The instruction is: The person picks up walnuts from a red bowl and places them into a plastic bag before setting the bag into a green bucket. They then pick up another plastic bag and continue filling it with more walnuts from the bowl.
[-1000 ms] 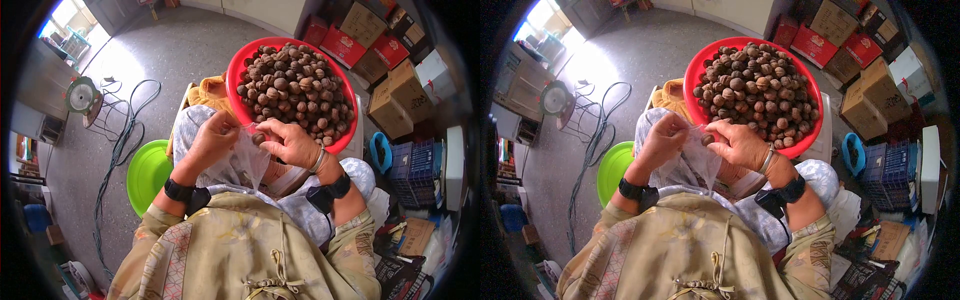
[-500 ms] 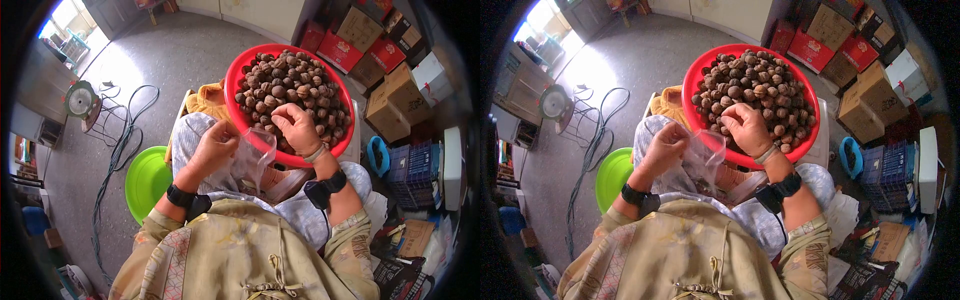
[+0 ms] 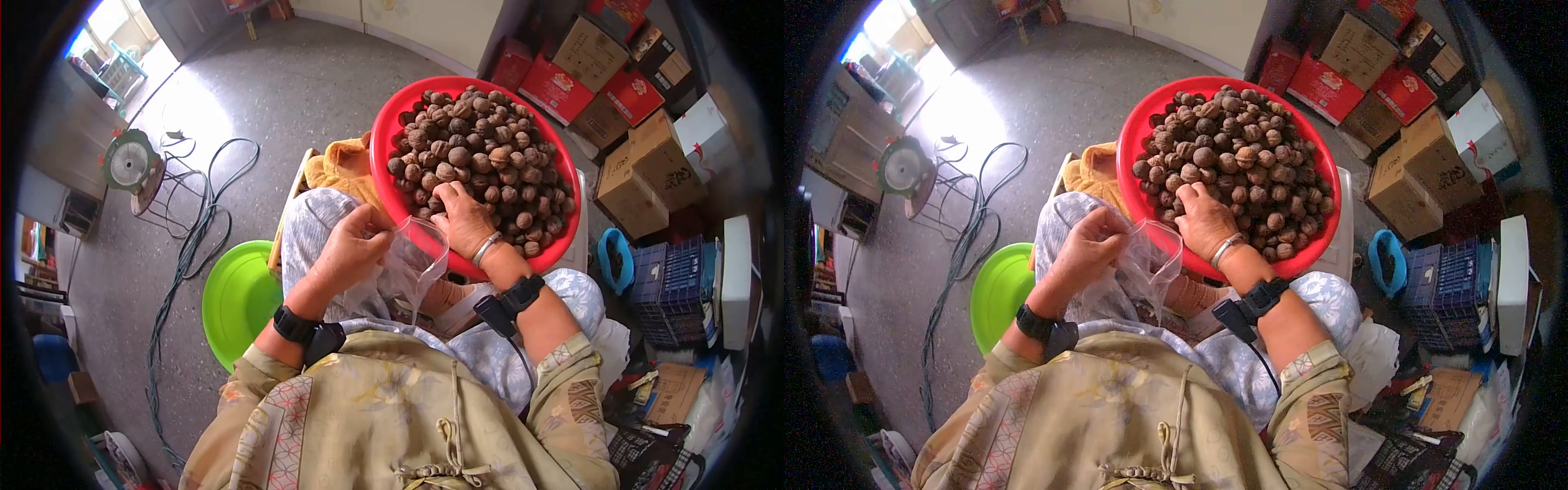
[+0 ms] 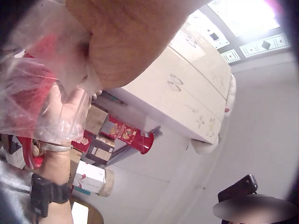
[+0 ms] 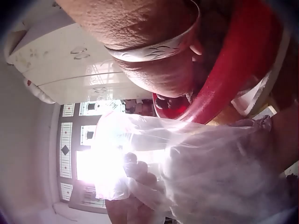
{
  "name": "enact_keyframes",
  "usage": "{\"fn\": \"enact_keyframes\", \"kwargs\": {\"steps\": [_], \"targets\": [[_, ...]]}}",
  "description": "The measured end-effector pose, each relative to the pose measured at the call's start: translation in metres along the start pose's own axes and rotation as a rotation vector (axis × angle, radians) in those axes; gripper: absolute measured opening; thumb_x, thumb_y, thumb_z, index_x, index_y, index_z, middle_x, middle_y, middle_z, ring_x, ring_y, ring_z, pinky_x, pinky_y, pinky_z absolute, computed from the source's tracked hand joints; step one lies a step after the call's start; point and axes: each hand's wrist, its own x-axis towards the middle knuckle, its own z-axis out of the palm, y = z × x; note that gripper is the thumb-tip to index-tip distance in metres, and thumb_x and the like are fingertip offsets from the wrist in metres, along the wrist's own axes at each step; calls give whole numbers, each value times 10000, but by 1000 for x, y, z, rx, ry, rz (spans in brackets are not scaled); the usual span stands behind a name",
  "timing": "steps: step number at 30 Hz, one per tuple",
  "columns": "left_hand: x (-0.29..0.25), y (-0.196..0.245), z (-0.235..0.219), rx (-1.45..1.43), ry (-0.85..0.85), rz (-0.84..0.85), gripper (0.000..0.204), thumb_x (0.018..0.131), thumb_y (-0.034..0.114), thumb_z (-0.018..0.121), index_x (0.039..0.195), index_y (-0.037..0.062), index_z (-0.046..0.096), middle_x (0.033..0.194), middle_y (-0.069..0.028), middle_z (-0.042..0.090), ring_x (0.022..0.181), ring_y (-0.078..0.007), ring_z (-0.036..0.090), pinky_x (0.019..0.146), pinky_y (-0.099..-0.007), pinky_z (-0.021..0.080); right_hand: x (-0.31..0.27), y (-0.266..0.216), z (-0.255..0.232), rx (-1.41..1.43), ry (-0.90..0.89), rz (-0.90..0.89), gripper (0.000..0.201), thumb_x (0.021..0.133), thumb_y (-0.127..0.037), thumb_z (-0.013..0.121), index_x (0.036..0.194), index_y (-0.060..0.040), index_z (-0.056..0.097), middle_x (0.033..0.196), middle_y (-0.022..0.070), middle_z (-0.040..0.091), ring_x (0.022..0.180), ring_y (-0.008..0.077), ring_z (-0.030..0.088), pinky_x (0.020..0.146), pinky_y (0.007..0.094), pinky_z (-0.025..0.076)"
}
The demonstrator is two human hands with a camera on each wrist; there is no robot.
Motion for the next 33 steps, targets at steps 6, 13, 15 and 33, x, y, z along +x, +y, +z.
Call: {"fn": "enact_keyframes", "kwargs": {"steps": [6, 13, 15, 33], "targets": [[1, -1, 1, -26, 1, 13, 79, 925, 80, 630, 956, 20, 590, 776, -5, 597, 630, -71, 571, 553, -247, 478, 0, -2, 1, -42, 5, -23, 358, 820, -94, 659, 1149, -114, 517, 1152, 176, 534, 1001, 432, 625, 842, 524, 536], [1, 1, 3, -24, 16, 4, 48, 910, 52, 623, 934, 40, 584, 775, 0, 578, 622, -78, 537, 550, -238, 453, -1, -10, 3, 45, 26, 26, 385, 765, -7, 669, 1109, -108, 530, 1085, 181, 530, 1013, 428, 587, 860, 482, 508], [1, 0, 4, -24, 16, -7, 47, 908, 51, 623, 934, 40, 586, 776, -1, 579, 621, -78, 538, 549, -238, 454, -2, -6, 4, 109, 64, 46, 387, 758, 1, 666, 1104, -106, 531, 1072, 177, 539, 1006, 410, 591, 858, 469, 507], [4, 3, 16, 15, 56, 13, 100, 913, 114, 663, 961, 39, 616, 801, -5, 613, 643, -77, 566, 566, -234, 471, -17, -31, -71, 1129, 41, 229, 397, 866, -1, 678, 1205, -54, 478, 991, 46, 603, 881, 106, 623, 768, 256, 541]]}}
